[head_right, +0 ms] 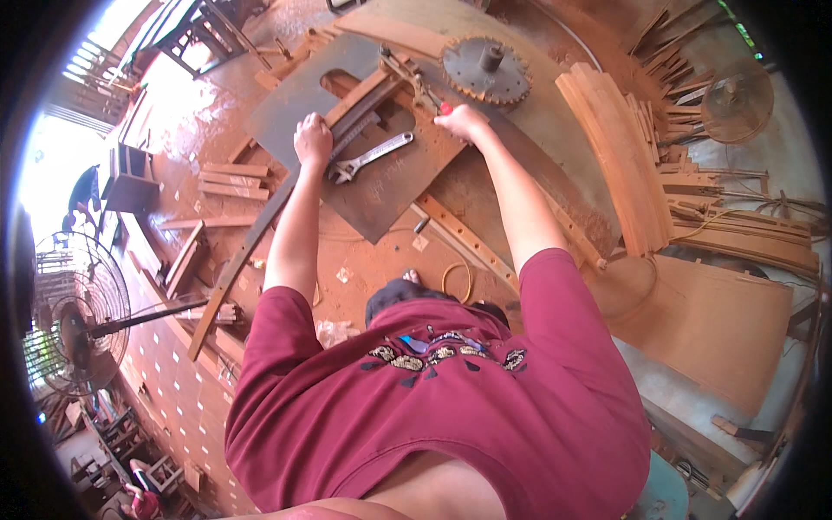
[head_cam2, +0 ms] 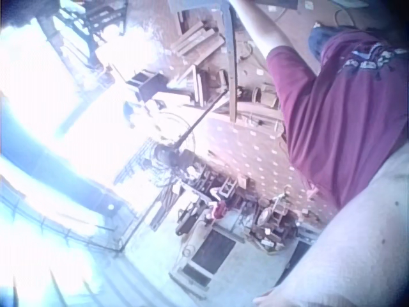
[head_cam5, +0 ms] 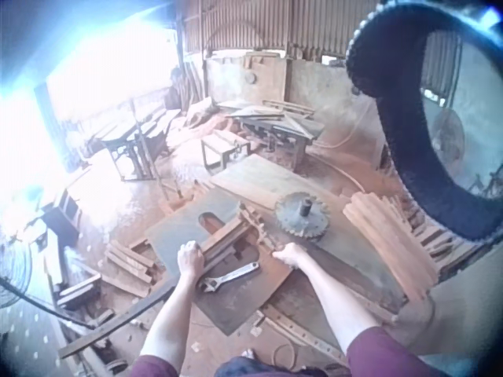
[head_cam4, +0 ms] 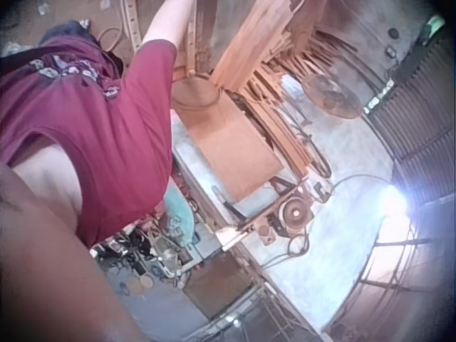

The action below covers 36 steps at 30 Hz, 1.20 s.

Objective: The person uses a table saw to cut thin wooden strips. They guide the wood through the saw blade with both hands, then remove the cut pieces and place them aside. The process is repeated with several pieces of wood.

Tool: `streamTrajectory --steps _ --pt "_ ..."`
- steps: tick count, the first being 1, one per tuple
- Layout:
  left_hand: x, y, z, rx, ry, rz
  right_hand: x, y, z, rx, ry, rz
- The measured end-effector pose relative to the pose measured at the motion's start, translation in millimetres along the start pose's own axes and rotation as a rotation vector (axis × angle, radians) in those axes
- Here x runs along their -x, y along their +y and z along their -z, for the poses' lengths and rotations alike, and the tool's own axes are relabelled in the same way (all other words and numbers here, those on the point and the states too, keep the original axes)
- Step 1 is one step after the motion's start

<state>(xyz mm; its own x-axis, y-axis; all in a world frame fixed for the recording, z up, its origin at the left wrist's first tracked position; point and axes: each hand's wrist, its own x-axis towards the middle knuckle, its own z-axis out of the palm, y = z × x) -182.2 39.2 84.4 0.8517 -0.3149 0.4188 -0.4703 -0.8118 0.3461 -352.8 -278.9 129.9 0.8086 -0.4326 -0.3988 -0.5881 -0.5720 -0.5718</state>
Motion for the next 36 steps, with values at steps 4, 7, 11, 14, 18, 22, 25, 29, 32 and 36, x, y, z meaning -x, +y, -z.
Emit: streamTrajectory --steps 4,7,11,14,18,22,25,29,32,36 --pt "5 14 -2 0.027 0.003 0.005 0 21 3 -0.111 0.013 0.013" --pt "14 19 1 0.014 -0.017 0.009 20 20 8 -0.245 -0.019 0.012" --pt "36 33 5 0.002 -0.033 0.019 40 36 10 -0.297 -0.052 0.017" --pt "56 53 7 -0.011 -0.052 0.033 60 56 13 -0.300 -0.020 -0.003" --pt "86 74 13 -0.018 -0.062 0.024 90 79 17 -0.306 -0.005 0.002" --pt "120 103 18 -0.017 -0.048 0.004 123 109 27 -0.270 0.054 0.013" --pt "145 127 19 0.021 -0.051 0.003 157 130 29 -0.068 0.355 0.102" --pt "173 154 26 0.024 -0.037 -0.003 225 169 16 0.116 0.967 0.602" --pt "199 156 29 -0.018 -0.035 0.029 356 157 0 -0.428 0.474 0.453" --pt "212 174 32 -0.043 -0.041 0.006 471 207 -72 -0.191 -0.123 0.379"
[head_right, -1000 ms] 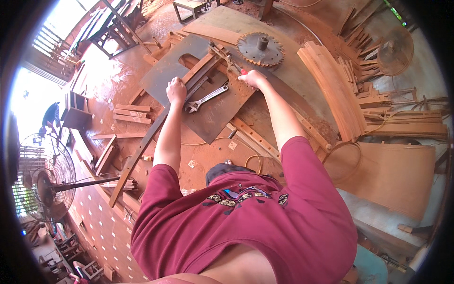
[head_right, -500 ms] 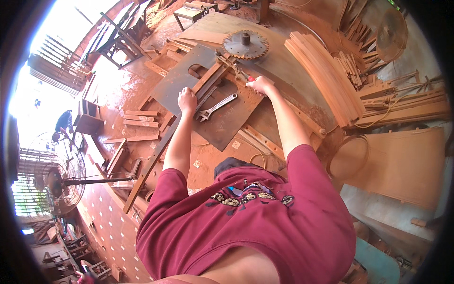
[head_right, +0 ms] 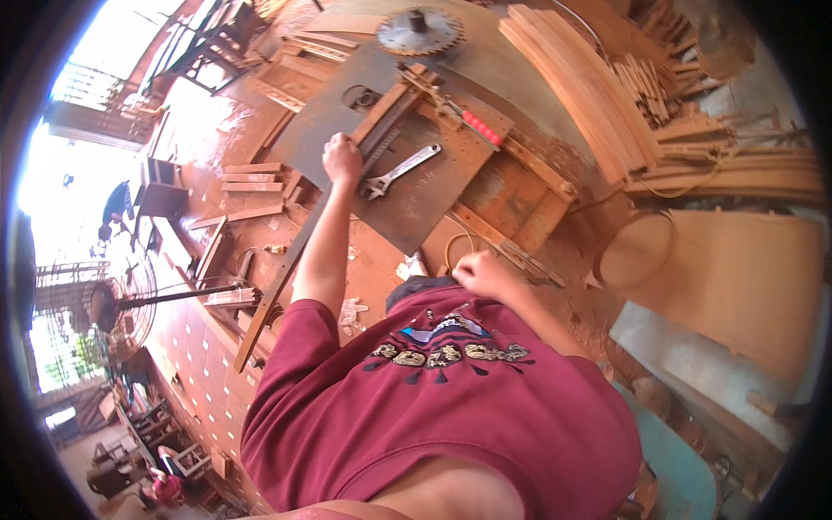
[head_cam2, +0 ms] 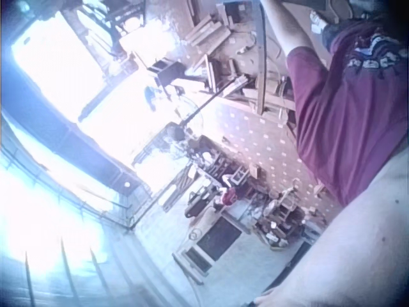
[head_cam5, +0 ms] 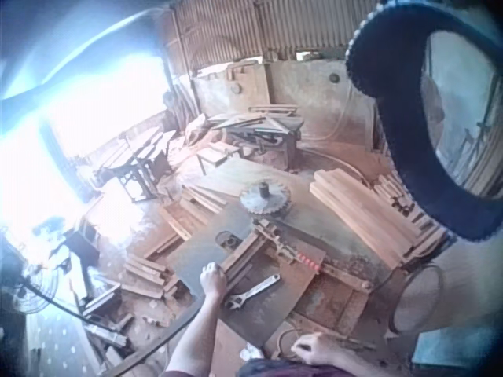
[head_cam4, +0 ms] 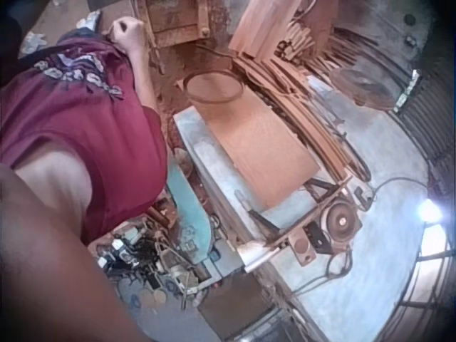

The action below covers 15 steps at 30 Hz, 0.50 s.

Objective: The person uses a table saw to cut thin wooden strips. They guide the wood through the saw blade with both hands, then remove the cut pieces and place them aside. The process is repeated with several pieces of wood.

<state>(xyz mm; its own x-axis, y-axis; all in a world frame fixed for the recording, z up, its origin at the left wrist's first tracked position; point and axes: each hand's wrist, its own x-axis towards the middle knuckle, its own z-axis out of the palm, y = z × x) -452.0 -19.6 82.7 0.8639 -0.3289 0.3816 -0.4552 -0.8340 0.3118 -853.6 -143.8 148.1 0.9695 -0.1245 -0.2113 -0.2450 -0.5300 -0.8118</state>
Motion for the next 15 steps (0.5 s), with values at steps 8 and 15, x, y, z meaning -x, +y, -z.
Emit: streamTrajectory --steps 8,15 --pt "15 8 9 0.029 -0.016 0.010 -6 119 -94 0.155 -0.445 -0.382" --pt "8 12 5 0.026 -0.035 0.013 -25 107 -107 0.006 -0.581 -0.276"
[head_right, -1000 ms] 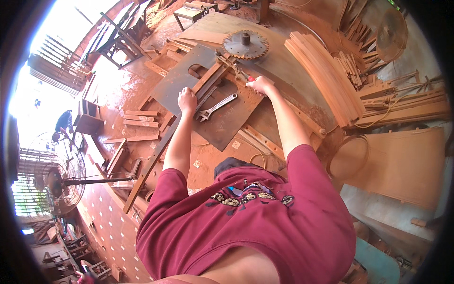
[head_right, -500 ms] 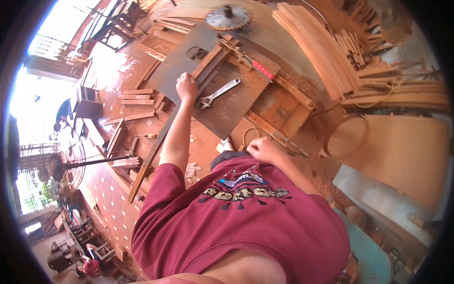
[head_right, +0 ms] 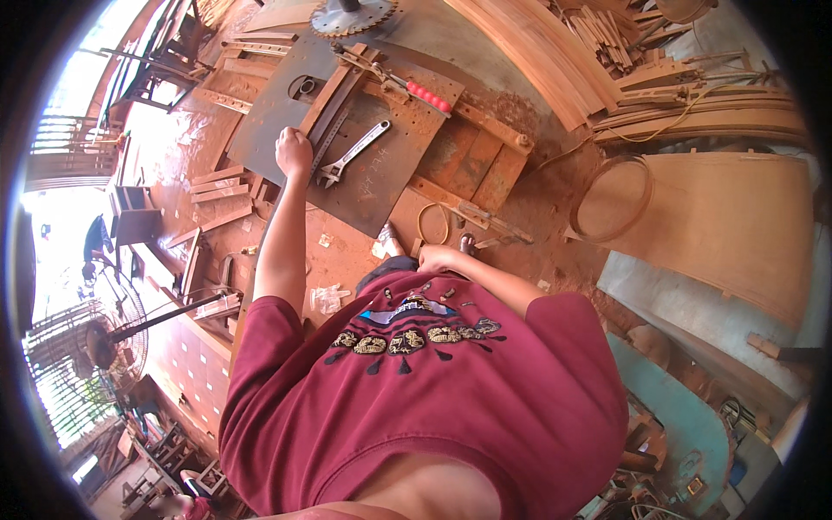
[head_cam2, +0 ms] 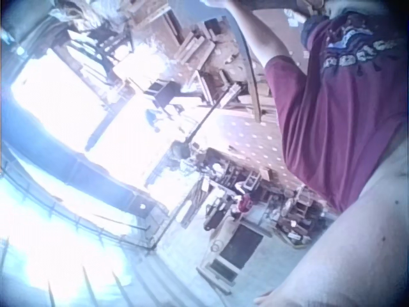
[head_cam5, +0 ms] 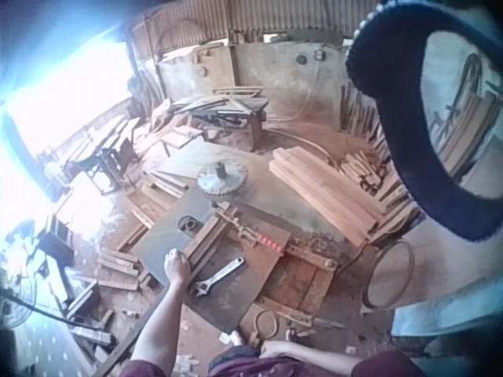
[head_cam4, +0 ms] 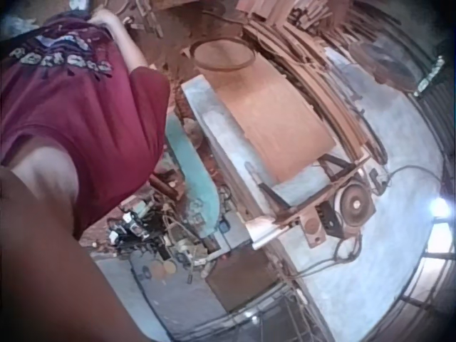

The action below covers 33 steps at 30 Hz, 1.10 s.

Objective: The person uses a table saw to cut thin wooden strips. They guide the wood through the saw blade with both hands, then remove the cut pieces and place them aside. The process is repeated with several pieces of wood.

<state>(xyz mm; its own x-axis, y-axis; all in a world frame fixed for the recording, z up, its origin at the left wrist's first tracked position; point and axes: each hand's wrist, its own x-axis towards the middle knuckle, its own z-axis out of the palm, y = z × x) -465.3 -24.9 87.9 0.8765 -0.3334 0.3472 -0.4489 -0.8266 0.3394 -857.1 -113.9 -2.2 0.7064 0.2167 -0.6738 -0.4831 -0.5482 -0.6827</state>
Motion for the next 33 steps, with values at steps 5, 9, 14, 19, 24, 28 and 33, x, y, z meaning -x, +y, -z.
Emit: streamTrajectory --steps 5,9,14,19,24,28,33 --pt "3 0 1 0.027 -0.006 0.018 29 -32 0 -0.033 0.425 0.090" --pt "3 5 6 0.029 -0.008 0.013 39 -50 2 0.046 0.628 0.123" --pt "4 1 2 0.029 0.025 0.008 50 -62 6 0.156 0.774 0.068" --pt "7 -2 -3 0.046 0.046 0.012 75 -109 76 -0.007 1.000 0.304" --pt "7 2 4 0.025 0.060 0.001 63 -113 235 0.614 1.408 0.052" --pt "6 3 -2 0.034 0.045 -0.017 11 -84 320 0.235 0.796 -0.210" --pt "11 6 0 -0.001 0.045 -0.013 -6 -82 330 -0.214 0.635 -0.145"
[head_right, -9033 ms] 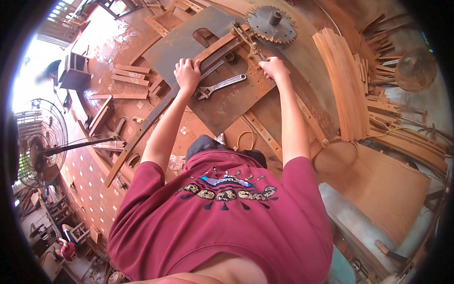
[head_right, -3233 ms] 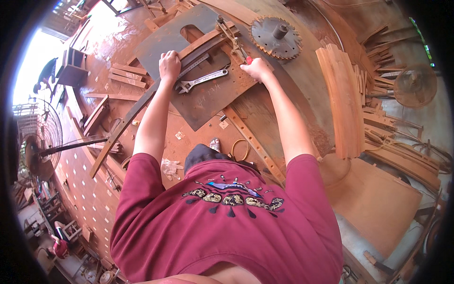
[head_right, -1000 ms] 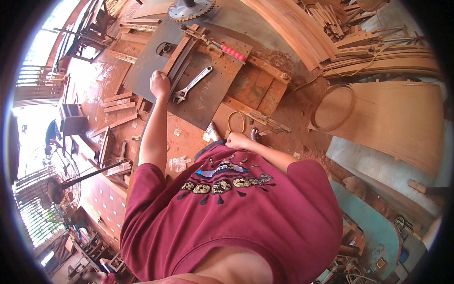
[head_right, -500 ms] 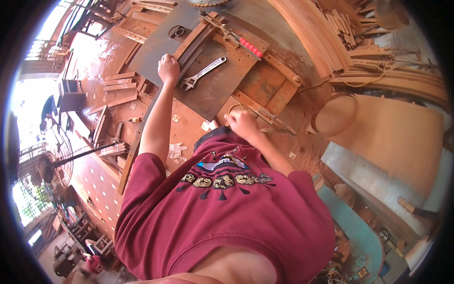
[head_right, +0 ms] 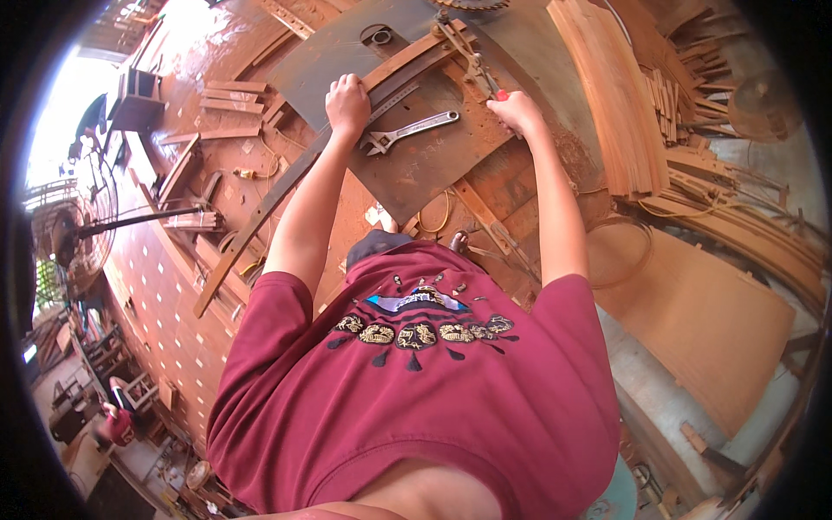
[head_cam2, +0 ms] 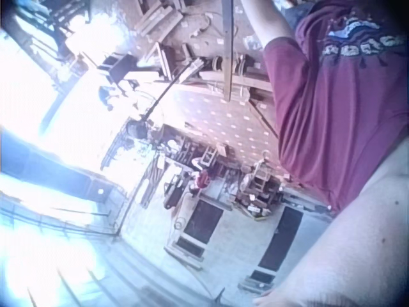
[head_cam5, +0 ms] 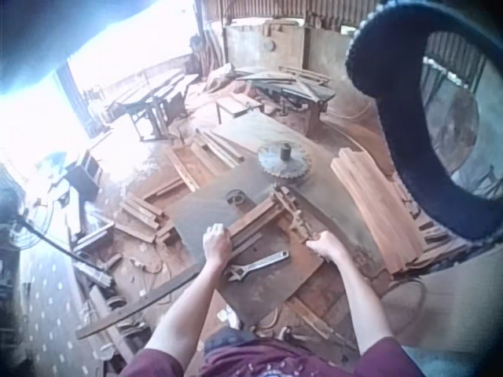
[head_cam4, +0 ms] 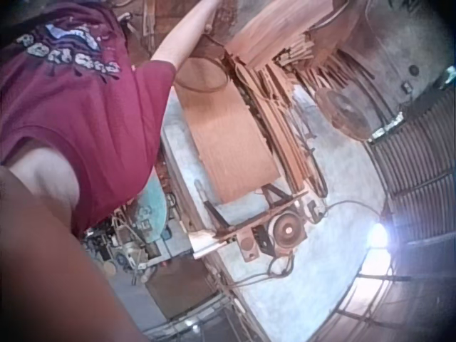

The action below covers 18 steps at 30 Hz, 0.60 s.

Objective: The person uses a table saw to cut thin wooden strips. They guide the wood through the saw blade with both hands, then remove the cut pieces and place them aside. The process is repeated with several pieces of wood.

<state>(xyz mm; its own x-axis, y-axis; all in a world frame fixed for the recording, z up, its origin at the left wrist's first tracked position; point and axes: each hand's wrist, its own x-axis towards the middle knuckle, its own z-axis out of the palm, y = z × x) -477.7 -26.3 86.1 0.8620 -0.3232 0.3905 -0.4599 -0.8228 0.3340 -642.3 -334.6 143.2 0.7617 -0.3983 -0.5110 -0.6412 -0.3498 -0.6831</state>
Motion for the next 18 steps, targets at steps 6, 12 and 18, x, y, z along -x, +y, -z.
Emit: streamTrajectory --steps 6,12,18 --pt "-12 -6 0 -0.018 0.016 -0.021 -13 -6 -2 0.112 0.069 0.003" --pt "-53 -43 -10 0.035 0.034 0.020 -52 -32 -18 0.000 0.037 0.074" --pt "-108 -90 -18 0.177 0.059 0.074 -109 -72 -29 0.055 0.013 0.113"
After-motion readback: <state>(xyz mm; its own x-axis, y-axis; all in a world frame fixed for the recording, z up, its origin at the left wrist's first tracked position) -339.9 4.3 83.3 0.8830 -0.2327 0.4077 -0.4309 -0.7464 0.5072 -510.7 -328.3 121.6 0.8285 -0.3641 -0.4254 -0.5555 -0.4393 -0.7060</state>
